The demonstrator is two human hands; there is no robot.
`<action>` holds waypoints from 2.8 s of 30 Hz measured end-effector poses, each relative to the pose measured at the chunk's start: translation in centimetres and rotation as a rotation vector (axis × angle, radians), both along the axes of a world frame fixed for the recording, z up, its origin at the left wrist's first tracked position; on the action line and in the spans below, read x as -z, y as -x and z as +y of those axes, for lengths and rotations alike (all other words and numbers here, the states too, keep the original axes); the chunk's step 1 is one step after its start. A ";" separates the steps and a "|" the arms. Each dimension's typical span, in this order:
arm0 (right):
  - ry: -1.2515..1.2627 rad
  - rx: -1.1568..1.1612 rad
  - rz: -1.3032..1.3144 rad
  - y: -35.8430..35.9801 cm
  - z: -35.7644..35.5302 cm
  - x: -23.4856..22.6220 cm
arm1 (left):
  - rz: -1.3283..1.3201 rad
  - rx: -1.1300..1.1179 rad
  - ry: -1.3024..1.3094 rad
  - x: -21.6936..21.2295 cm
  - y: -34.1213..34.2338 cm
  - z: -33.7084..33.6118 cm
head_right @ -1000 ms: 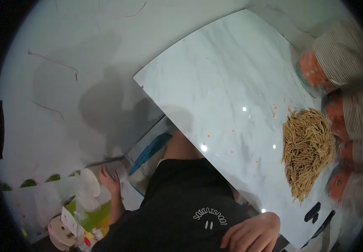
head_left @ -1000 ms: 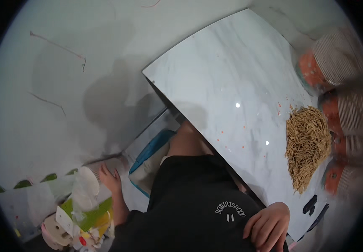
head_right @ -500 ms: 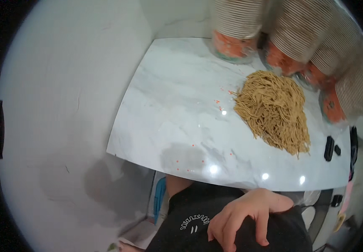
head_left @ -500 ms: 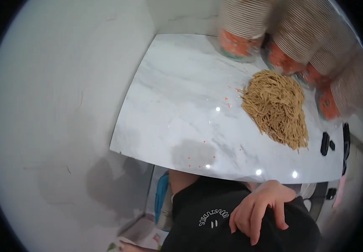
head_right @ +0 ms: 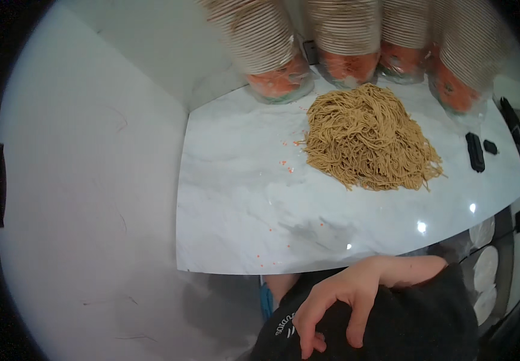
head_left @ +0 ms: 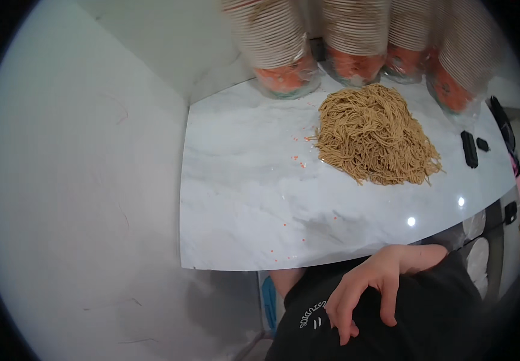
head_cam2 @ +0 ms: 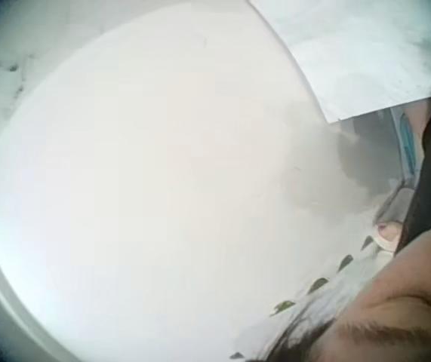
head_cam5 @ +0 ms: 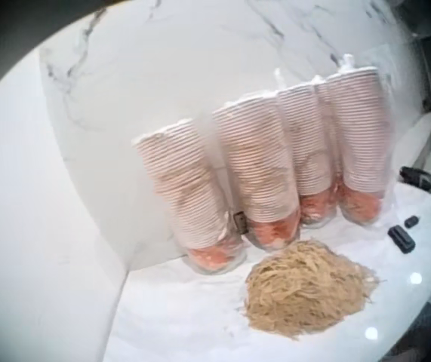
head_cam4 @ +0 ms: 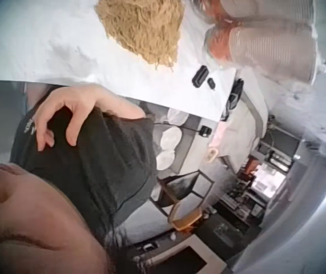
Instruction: Unpack stacks of paper cups and tie rubber bands at a workspace.
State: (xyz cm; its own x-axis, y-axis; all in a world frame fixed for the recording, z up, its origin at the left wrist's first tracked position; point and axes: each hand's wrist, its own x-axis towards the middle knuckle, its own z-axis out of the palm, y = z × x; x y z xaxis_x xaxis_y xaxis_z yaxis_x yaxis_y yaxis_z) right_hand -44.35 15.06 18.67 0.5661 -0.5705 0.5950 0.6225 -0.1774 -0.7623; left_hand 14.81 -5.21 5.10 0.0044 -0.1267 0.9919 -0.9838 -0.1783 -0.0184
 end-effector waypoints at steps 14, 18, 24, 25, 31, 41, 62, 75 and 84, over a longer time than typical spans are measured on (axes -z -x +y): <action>-0.080 -0.191 -0.044 -1.5 -1.1 1.5 | -0.106 0.070 -0.092 -3.7 -0.9 12.0; -0.255 0.036 0.167 -1.6 -1.2 4.2 | -0.154 0.307 -0.006 -12.8 8.5 14.1; -0.027 0.478 0.503 -8.1 -6.0 9.4 | -0.182 0.663 0.230 -19.7 1.2 8.7; -0.001 0.558 0.428 -9.7 -6.6 10.1 | -0.094 0.816 0.163 -23.2 4.4 7.7; 0.178 0.648 0.227 -11.3 -6.8 4.3 | 0.493 1.273 0.213 -38.0 20.4 1.2; 0.149 1.268 0.188 -1.5 -8.0 -4.7 | -0.763 0.986 0.999 -51.6 39.4 -9.6; 0.586 1.793 0.167 9.4 -12.1 -20.5 | 0.267 2.410 -0.086 -40.3 49.0 -11.9; 0.573 1.381 -0.033 6.7 -14.1 -29.8 | 0.181 2.326 -0.672 -45.1 47.4 -5.6; 0.382 0.996 -0.290 8.2 -10.7 -24.6 | -0.081 2.010 -0.560 -44.5 49.3 -2.0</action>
